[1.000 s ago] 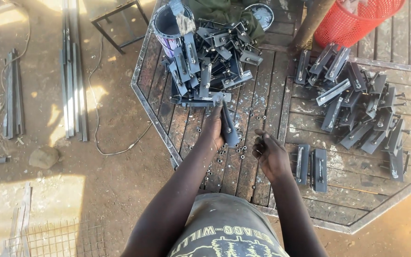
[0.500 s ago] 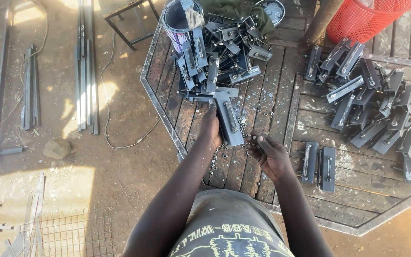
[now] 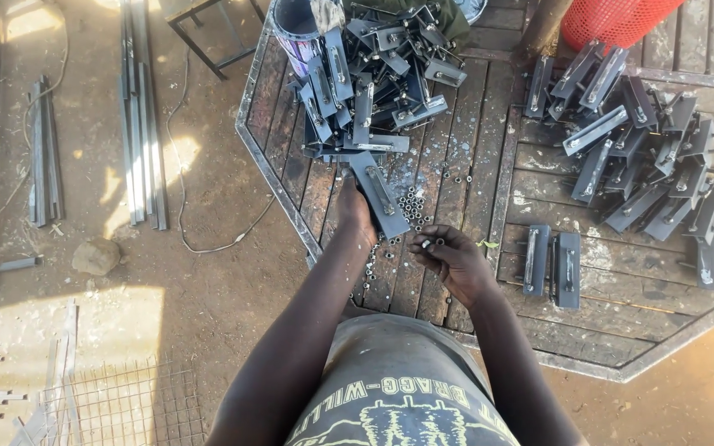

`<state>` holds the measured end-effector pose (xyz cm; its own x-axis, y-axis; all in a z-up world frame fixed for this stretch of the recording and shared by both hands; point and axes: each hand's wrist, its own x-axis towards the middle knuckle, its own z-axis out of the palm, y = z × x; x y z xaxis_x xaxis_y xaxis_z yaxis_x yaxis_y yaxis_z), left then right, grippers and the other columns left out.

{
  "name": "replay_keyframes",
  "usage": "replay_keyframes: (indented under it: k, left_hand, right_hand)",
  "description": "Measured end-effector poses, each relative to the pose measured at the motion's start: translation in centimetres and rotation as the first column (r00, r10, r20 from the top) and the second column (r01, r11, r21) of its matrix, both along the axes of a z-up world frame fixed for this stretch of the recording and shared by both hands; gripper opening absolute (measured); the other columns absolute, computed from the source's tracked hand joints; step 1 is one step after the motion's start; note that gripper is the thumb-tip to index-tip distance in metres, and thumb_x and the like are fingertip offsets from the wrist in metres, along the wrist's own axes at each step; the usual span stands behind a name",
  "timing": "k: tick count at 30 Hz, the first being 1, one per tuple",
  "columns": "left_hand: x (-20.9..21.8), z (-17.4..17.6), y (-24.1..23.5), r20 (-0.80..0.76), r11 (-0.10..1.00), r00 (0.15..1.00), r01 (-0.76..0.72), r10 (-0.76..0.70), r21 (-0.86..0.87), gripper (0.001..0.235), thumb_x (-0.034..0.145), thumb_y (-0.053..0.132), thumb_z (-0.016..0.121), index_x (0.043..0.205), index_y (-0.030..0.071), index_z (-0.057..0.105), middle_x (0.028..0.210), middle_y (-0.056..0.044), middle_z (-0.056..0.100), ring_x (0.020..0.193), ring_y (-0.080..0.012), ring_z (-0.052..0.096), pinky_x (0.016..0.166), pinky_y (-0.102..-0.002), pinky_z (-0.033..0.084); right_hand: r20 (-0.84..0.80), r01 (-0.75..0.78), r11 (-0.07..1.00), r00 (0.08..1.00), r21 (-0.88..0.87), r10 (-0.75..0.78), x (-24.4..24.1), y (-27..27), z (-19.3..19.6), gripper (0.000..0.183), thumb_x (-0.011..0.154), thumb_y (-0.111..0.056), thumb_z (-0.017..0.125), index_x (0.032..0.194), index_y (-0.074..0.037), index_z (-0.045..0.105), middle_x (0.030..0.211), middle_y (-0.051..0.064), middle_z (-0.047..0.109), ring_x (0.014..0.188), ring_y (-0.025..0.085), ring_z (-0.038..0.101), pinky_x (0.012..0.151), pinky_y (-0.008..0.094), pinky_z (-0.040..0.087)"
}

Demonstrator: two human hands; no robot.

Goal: Assembling metal brackets by manually inserting small bolts into pre-drilled holes on a wooden work table.

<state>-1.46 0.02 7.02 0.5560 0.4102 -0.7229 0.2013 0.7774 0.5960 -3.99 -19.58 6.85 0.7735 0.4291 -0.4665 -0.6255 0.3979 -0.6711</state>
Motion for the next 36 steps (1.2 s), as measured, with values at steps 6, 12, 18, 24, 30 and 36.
replay_keyframes:
  k: [6,12,18,24,30,36]
  left_hand:
    - [0.0,-0.2,-0.3,0.004,1.000,1.000,0.006,-0.006,-0.006,0.037,0.096,0.045,0.053,0.089,0.013,0.071,0.086,-0.020,0.074,0.072,-0.0345,0.071,0.069,-0.045,0.059]
    - [-0.2,-0.2,0.4,0.007,1.000,1.000,0.006,-0.006,0.005,0.037,0.097,0.046,0.052,0.091,0.014,0.070,0.088,-0.019,0.073,0.075,-0.0335,0.071,0.071,-0.045,0.058]
    - [0.8,-2.3,0.7,-0.002,1.000,1.000,0.023,-0.023,0.012,0.038,0.098,0.047,0.051,0.094,0.014,0.069,0.090,-0.017,0.073,0.078,-0.0324,0.070,0.073,-0.044,0.058]
    - [-2.6,-8.7,4.6,-0.012,0.999,0.999,0.032,-0.032,0.019,0.038,0.098,0.047,0.050,0.096,0.015,0.069,0.093,-0.016,0.072,0.081,-0.0313,0.070,0.075,-0.043,0.057]
    - [-4.1,-9.2,5.5,-0.021,0.999,0.999,0.044,-0.043,0.023,0.038,0.099,0.048,0.049,0.098,0.015,0.068,0.095,-0.014,0.071,0.084,-0.0303,0.069,0.077,-0.042,0.057]
    - [-1.0,-0.9,0.3,-0.029,0.998,0.998,0.058,-0.057,0.025,0.038,0.099,0.049,0.048,0.100,0.016,0.067,0.097,-0.013,0.071,0.087,-0.0292,0.069,0.079,-0.042,0.056]
  right_hand:
    - [0.006,0.033,0.998,0.999,0.060,-0.033,-1.0,0.7,-0.2,0.028,0.090,0.010,0.061,0.116,0.000,0.066,0.106,0.020,0.074,0.093,0.030,0.077,0.077,0.033,0.068]
    - [-0.048,0.051,0.999,0.998,0.008,-0.050,-0.4,0.6,-2.7,0.014,0.098,-0.009,0.068,0.109,0.000,0.069,0.086,0.017,0.075,0.073,0.027,0.079,0.058,0.032,0.068]
    - [0.033,0.052,0.996,0.998,-0.073,-0.049,-0.1,1.6,-1.3,0.023,0.102,-0.017,0.062,0.119,-0.004,0.071,0.089,0.014,0.074,0.076,0.020,0.077,0.055,0.019,0.061]
    - [0.035,0.089,0.995,0.995,0.036,-0.090,0.1,1.8,-1.7,0.025,0.093,-0.001,0.070,0.118,0.000,0.071,0.100,0.017,0.076,0.087,0.026,0.079,0.058,0.023,0.063]
    - [0.117,0.060,0.997,0.991,0.043,-0.065,0.6,1.6,-2.7,0.017,0.090,0.005,0.071,0.105,-0.003,0.070,0.101,0.016,0.076,0.093,0.026,0.078,0.064,0.024,0.065]
    - [0.208,0.010,0.999,0.978,-0.053,0.001,0.9,1.4,-0.9,0.029,0.090,0.003,0.072,0.118,-0.002,0.068,0.103,0.015,0.075,0.094,0.025,0.077,0.071,0.028,0.067]
